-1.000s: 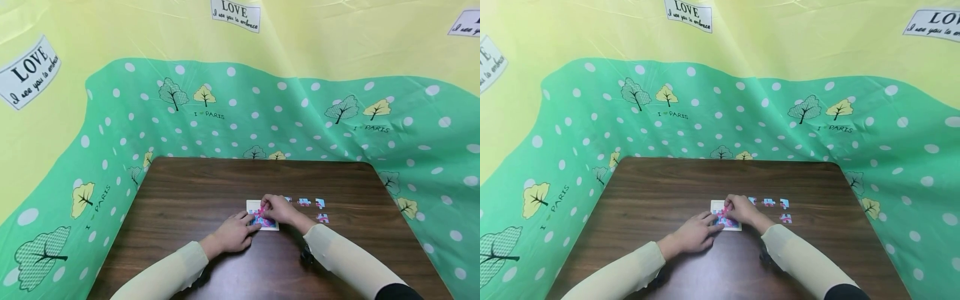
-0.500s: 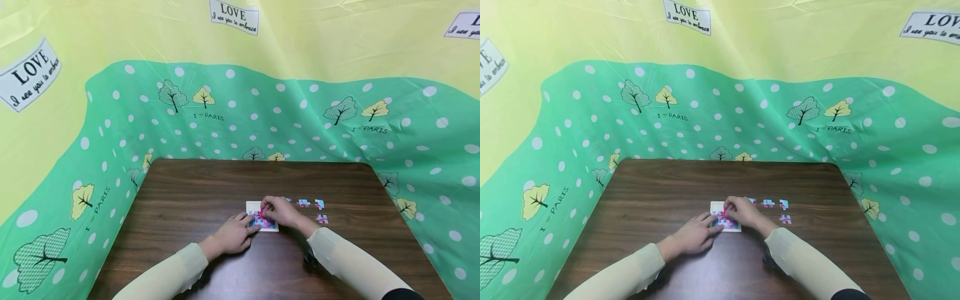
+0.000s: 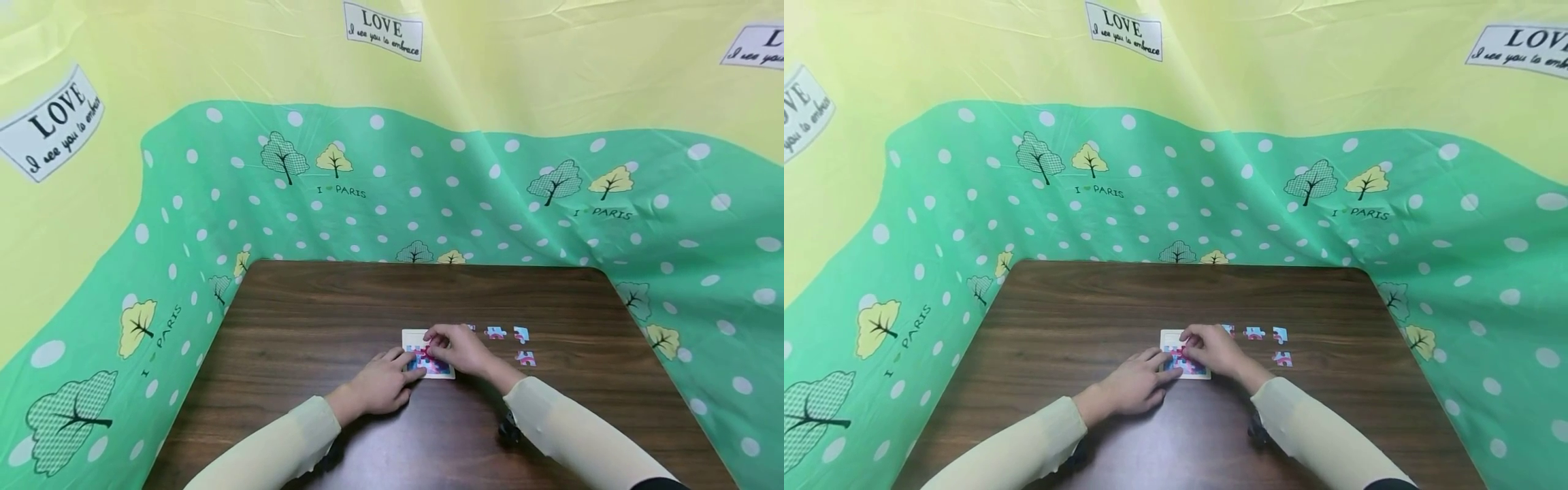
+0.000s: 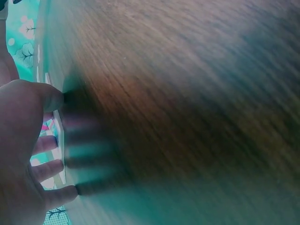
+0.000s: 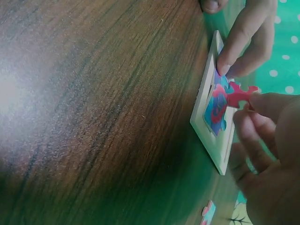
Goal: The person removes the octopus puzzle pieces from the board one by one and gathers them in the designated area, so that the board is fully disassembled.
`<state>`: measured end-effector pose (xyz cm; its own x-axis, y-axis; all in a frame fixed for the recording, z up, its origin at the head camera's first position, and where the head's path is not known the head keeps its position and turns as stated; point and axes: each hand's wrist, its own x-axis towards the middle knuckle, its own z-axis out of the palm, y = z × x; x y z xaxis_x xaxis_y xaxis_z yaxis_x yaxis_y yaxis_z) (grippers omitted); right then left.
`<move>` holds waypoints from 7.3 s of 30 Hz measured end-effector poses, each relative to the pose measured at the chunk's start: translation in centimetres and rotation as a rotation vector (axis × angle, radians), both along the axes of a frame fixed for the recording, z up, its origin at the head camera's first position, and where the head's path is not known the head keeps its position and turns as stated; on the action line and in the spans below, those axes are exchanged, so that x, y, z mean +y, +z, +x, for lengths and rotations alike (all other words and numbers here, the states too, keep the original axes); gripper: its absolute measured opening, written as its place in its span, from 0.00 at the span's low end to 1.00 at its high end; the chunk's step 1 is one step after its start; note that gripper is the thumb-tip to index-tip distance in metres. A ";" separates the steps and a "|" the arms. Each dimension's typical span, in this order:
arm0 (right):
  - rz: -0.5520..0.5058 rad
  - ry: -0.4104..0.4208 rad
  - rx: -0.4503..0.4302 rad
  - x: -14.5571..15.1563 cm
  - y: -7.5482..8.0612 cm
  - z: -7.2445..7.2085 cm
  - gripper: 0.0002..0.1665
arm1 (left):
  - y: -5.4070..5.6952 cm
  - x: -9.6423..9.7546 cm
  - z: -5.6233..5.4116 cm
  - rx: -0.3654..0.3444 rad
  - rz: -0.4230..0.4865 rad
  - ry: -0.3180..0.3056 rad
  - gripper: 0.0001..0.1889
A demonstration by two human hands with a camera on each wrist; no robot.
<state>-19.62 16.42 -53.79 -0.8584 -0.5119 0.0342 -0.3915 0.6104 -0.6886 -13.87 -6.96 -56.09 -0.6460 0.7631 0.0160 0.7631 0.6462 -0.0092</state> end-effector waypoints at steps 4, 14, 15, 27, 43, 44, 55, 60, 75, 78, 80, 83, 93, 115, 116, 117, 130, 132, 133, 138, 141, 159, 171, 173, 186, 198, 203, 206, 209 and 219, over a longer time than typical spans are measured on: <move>0.015 -0.023 0.006 -0.5 -0.2 -0.3 0.02 | -0.1 0.0 0.1 -0.023 -0.002 0.023 0.27; 0.099 -0.048 0.021 -1.4 0.3 -0.2 0.08 | 0.3 0.1 0.1 -0.012 -0.003 0.010 0.28; 0.099 -0.052 0.017 -1.4 0.4 -0.2 0.08 | 0.2 0.0 0.0 -0.013 -0.009 0.006 0.28; 0.015 -0.014 -0.086 1.8 0.9 -1.0 0.05 | 0.5 0.1 -0.9 -0.029 -0.043 -0.033 0.27; 0.022 -0.127 -0.156 8.4 1.7 -0.9 0.03 | 0.2 0.2 -0.4 -0.028 -0.042 -0.014 0.28; 0.029 -0.129 -0.146 8.8 1.7 -0.9 0.03 | 0.2 0.2 -0.4 -0.025 -0.040 -0.013 0.27; 0.063 -0.167 -0.077 12.7 0.7 0.0 0.07 | 0.0 0.2 -0.2 0.000 -0.008 -0.007 0.27; 0.114 -0.191 -0.086 13.9 0.3 0.2 0.06 | 0.0 0.1 -0.2 -0.004 -0.003 -0.010 0.27; 0.247 -0.186 0.025 14.5 -0.4 -0.2 0.04 | 0.0 0.1 0.0 -0.020 -0.007 0.002 0.27; 0.265 -0.188 0.020 14.5 -0.5 -0.4 0.04 | 0.0 0.1 0.0 -0.012 0.002 -0.007 0.27; 0.281 -0.181 0.017 14.5 -0.5 -0.5 0.04 | -0.1 0.1 0.0 -0.010 0.003 -0.012 0.27; 0.292 -0.167 0.018 14.2 -0.5 -0.6 0.04 | 0.0 0.1 0.0 -0.013 -0.004 -0.009 0.27; 0.291 -0.207 -0.021 14.4 -0.2 -0.1 0.08 | 0.0 0.2 0.1 -0.002 -0.011 -0.009 0.27; 0.363 -0.255 0.004 18.6 -0.3 2.3 0.11 | -0.1 0.2 0.1 0.008 0.003 -0.015 0.27; 0.362 -0.250 0.004 18.6 -0.3 2.3 0.10 | -0.1 0.2 0.1 0.008 0.003 -0.014 0.27; 0.360 -0.246 0.002 18.6 -0.3 2.3 0.10 | -0.1 0.2 0.1 0.007 0.004 -0.013 0.27; 0.401 -0.213 0.001 18.6 0.2 1.9 0.11 | -0.1 -0.1 0.4 -0.002 -0.022 -0.010 0.28; 0.400 -0.210 0.005 18.5 0.4 1.9 0.11 | -0.2 -0.2 0.5 -0.003 -0.018 -0.006 0.28; 0.399 -0.209 0.012 18.3 0.5 1.8 0.11 | -0.3 -0.3 0.6 -0.005 -0.016 -0.003 0.28; 0.382 -0.195 0.046 17.3 1.4 1.3 0.12 | -0.3 -0.6 0.8 -0.018 -0.007 0.012 0.27; 0.364 -0.185 0.041 16.0 1.9 0.9 0.13 | -0.3 -0.7 0.8 -0.011 0.004 0.012 0.27; 0.297 0.004 0.070 4.4 1.9 -1.7 0.13 | -0.3 -1.4 0.8 -0.040 -0.001 0.052 0.29; 0.305 0.089 0.022 -1.0 0.3 -1.8 0.14 | -0.3 -1.7 1.2 -0.071 0.001 0.081 0.29; 0.308 0.094 0.025 -1.5 0.0 -1.8 0.15 | -0.4 -1.8 1.3 -0.068 -0.005 0.079 0.30; 0.374 0.083 0.044 -2.5 -0.4 -1.6 0.14 | -0.6 -2.0 1.8 -0.057 0.003 0.070 0.34; 0.358 0.048 0.017 -2.9 -0.1 -1.7 0.14 | -0.3 -1.8 1.7 -0.096 0.010 0.087 0.34; 0.322 0.036 -0.009 -3.0 -0.2 -1.7 0.14 | -0.4 -1.7 1.6 -0.092 0.015 0.084 0.34; 0.306 0.035 -0.013 -3.0 -0.3 -1.7 0.14 | -0.5 -1.6 1.6 -0.086 0.017 0.084 0.34; 0.296 0.034 -0.016 -2.9 -0.3 -1.7 0.12 | -0.8 -1.7 1.6 -0.080 0.014 0.085 0.33; 0.170 0.016 -0.038 -2.4 -0.1 -1.8 0.07 | -0.9 -1.7 1.6 -0.087 0.015 0.089 0.33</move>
<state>-21.42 13.98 -53.90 -0.8491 -0.5211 -0.0864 -0.3777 0.7133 -0.5904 -12.30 -8.69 -57.03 -0.7104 0.7031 -0.0316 0.7005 0.7107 0.0649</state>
